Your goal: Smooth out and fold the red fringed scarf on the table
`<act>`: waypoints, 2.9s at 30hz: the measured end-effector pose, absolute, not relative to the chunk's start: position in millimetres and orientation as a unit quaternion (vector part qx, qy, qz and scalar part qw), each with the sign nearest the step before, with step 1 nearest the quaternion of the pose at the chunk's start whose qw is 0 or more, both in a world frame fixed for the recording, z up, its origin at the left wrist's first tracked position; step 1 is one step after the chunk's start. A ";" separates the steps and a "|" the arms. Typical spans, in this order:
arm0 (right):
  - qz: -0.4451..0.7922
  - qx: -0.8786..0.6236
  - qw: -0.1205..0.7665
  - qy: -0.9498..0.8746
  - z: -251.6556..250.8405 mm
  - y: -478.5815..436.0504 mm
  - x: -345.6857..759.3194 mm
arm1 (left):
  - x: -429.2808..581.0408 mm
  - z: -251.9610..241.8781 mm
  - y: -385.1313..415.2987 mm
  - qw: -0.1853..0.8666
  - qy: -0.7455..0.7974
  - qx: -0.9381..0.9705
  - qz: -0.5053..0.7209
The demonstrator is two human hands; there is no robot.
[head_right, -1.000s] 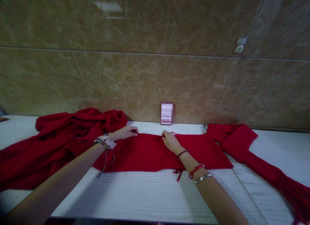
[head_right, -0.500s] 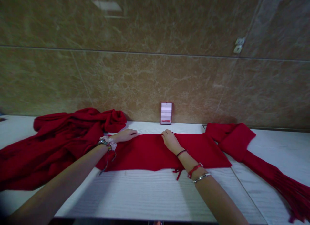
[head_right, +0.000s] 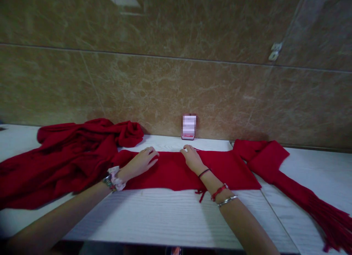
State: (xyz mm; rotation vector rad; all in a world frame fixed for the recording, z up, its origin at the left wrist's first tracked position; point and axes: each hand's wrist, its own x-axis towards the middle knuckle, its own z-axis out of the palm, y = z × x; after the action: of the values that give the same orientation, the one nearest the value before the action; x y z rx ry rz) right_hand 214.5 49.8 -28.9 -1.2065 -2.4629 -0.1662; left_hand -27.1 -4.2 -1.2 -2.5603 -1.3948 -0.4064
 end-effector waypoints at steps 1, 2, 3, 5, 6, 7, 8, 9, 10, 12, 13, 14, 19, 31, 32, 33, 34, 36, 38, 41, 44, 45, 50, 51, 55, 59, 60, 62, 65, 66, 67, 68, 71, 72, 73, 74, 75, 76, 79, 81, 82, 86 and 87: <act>-0.052 -0.427 0.179 -0.885 -28.5 49.8 214.5 | -30.4 -3.5 -13.2 0.086 -0.466 -0.871 -0.130; -0.042 -0.427 0.162 -0.889 -28.2 49.6 214.6 | -35.4 -6.3 -21.1 0.072 -0.461 -0.876 -0.123; -0.031 -0.430 0.147 -0.890 -28.0 49.3 214.7 | -41.9 -9.2 -27.6 0.059 -0.458 -0.880 -0.115; -0.016 -0.438 0.129 -0.890 -27.7 48.3 215.0 | -56.9 -14.4 -35.4 0.038 -0.453 -0.885 -0.096; -0.015 -0.440 0.126 -0.889 -27.8 47.8 215.1 | -64.0 -16.0 -36.7 0.030 -0.451 -0.888 -0.086; -0.017 -0.442 0.124 -0.888 -27.9 47.5 215.3 | -69.9 -16.7 -36.7 0.023 -0.450 -0.890 -0.074; -0.020 -0.442 0.123 -0.888 -28.1 47.5 215.4 | -73.9 -16.4 -35.8 0.018 -0.448 -0.892 -0.061; -0.023 -0.441 0.122 -0.889 -28.1 47.7 215.3 | -75.8 -15.2 -34.5 0.015 -0.448 -0.893 -0.048; -0.026 -0.440 0.121 -0.889 -27.7 48.0 215.1 | -75.3 -13.1 -33.3 0.013 -0.450 -0.892 -0.037; -0.032 -0.437 0.119 -0.891 -25.2 47.8 213.7 | -68.2 -6.9 -33.1 0.018 -0.455 -0.890 -0.032; -0.035 -0.433 0.120 -0.893 -22.8 46.5 212.6 | -62.6 -3.4 -34.3 0.024 -0.455 -0.889 -0.036; -0.036 -0.428 0.125 -0.894 -19.6 43.6 211.2 | -56.6 0.1 -36.4 0.027 -0.452 -0.891 -0.043; 0.032 -0.332 0.198 -0.922 0.4 -0.4 206.3 | -40.5 8.8 -48.3 -0.032 -0.433 -0.901 0.001; 0.049 -0.241 0.135 -0.960 -13.0 -55.3 217.9 | -39.0 10.5 -59.3 0.046 -0.421 -0.905 0.040; 0.041 -0.243 0.144 -0.959 -14.9 -54.8 218.0 | -36.0 8.6 -58.8 0.058 -0.441 -0.895 0.036; 0.034 -0.248 0.151 -0.956 -16.5 -54.5 218.1 | -33.1 6.4 -57.8 0.066 -0.462 -0.884 0.025; 0.028 -0.258 0.158 -0.953 -17.9 -54.4 218.3 | -30.4 4.2 -56.7 0.070 -0.480 -0.874 0.011; 0.016 -0.280 0.166 -0.945 -19.8 -54.2 218.4 | -26.5 0.9 -54.6 0.063 -0.501 -0.863 -0.013; 0.009 -0.298 0.163 -0.940 -20.6 -53.8 218.2 | -25.7 -0.4 -53.5 0.038 -0.497 -0.867 -0.021; 0.010 -0.315 0.151 -0.937 -20.3 -52.7 217.8 | -30.7 -0.2 -53.4 0.015 -0.504 -0.863 -0.026; 0.021 -0.325 0.152 -0.933 -20.1 -51.5 218.5 | -38.8 -1.2 -51.8 0.005 -0.514 -0.857 -0.034; 0.024 -0.326 0.153 -0.933 -20.3 -51.1 219.1 | -41.0 -2.1 -50.7 -0.001 -0.508 -0.860 -0.035; 0.029 -0.306 0.112 -0.945 -21.5 -49.5 222.9 | -46.7 -4.3 -47.7 -0.055 -0.496 -0.867 0.016; 0.031 -0.302 0.098 -0.948 -21.1 -49.5 223.6 | -47.4 -2.4 -48.6 -0.076 -0.494 -0.866 0.031; 0.053 -0.310 0.063 -0.947 -19.1 -49.5 225.6 | -45.3 15.2 -52.8 -0.160 -0.498 -0.850 0.060; 0.063 -0.306 0.057 -0.948 -19.8 -49.3 226.1 | -29.5 22.5 -47.3 -0.185 -0.508 -0.840 0.041; 0.058 -0.303 0.056 -0.949 -20.0 -49.4 226.1 | -25.1 18.9 -44.8 -0.174 -0.520 -0.836 0.032; 0.048 -0.299 0.054 -0.952 -19.7 -49.6 226.0 | -19.1 7.1 -40.7 -0.137 -0.547 -0.826 0.021; 0.041 -0.295 0.052 -0.953 -17.3 -49.9 226.1 | -18.6 -8.7 -38.4 -0.083 -0.554 -0.828 0.011; 0.042 -0.294 0.052 -0.953 -16.3 -49.8 226.2 | -19.9 -10.6 -38.4 -0.077 -0.558 -0.826 0.014; 0.045 -0.293 0.050 -0.954 -15.5 -49.7 226.3 | -21.3 -10.4 -38.4 -0.075 -0.564 -0.822 0.016; 0.048 -0.293 0.049 -0.954 -14.8 -49.5 226.4 | -22.4 -8.5 -38.3 -0.078 -0.573 -0.816 0.022; 0.055 -0.295 0.049 -0.953 -14.2 -49.0 226.5 | -22.3 1.4 -36.5 -0.079 -0.591 -0.802 0.028; 0.057 -0.296 0.050 -0.952 -14.4 -48.8 226.4 | -21.2 3.6 -35.3 -0.069 -0.586 -0.807 0.018; 0.059 -0.297 0.052 -0.952 -14.6 -48.8 226.3 | -19.8 4.5 -33.9 -0.055 -0.576 -0.815 0.003; 0.060 -0.298 0.054 -0.951 -14.7 -48.8 226.2 | -18.4 4.0 -32.3 -0.038 -0.563 -0.825 -0.017; 0.061 -0.298 0.056 -0.951 -14.6 -48.7 226.2 | -17.3 2.1 -30.5 -0.018 -0.550 -0.834 -0.039; 0.061 -0.297 0.060 -0.951 -14.1 -48.7 226.3 | -16.6 -0.8 -28.6 0.002 -0.539 -0.840 -0.060; 0.062 -0.295 0.078 -0.950 -10.3 -47.9 227.7 | -17.9 -10.5 -22.1 0.047 -0.537 -0.837 -0.096; 0.066 -0.290 0.094 -0.950 -6.5 -46.7 229.3 | -20.7 -14.3 -17.4 0.052 -0.534 -0.838 -0.103; 0.069 -0.286 0.102 -0.950 -4.5 -45.9 230.2 | -22.3 -15.2 -15.0 0.049 -0.528 -0.841 -0.104; 0.076 -0.286 0.137 -0.945 0.9 -41.3 232.5 | -27.2 -15.6 -5.9 0.047 -0.503 -0.855 -0.112; 0.076 -0.286 0.143 -0.945 1.2 -39.8 232.7 | -28.0 -16.0 -4.0 0.050 -0.500 -0.857 -0.115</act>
State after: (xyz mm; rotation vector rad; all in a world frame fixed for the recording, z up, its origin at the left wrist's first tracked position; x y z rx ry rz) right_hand 232.7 -39.8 1.2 -0.8237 -2.7251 0.2199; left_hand -28.0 -4.0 -16.0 -2.6096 -1.5216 -0.3509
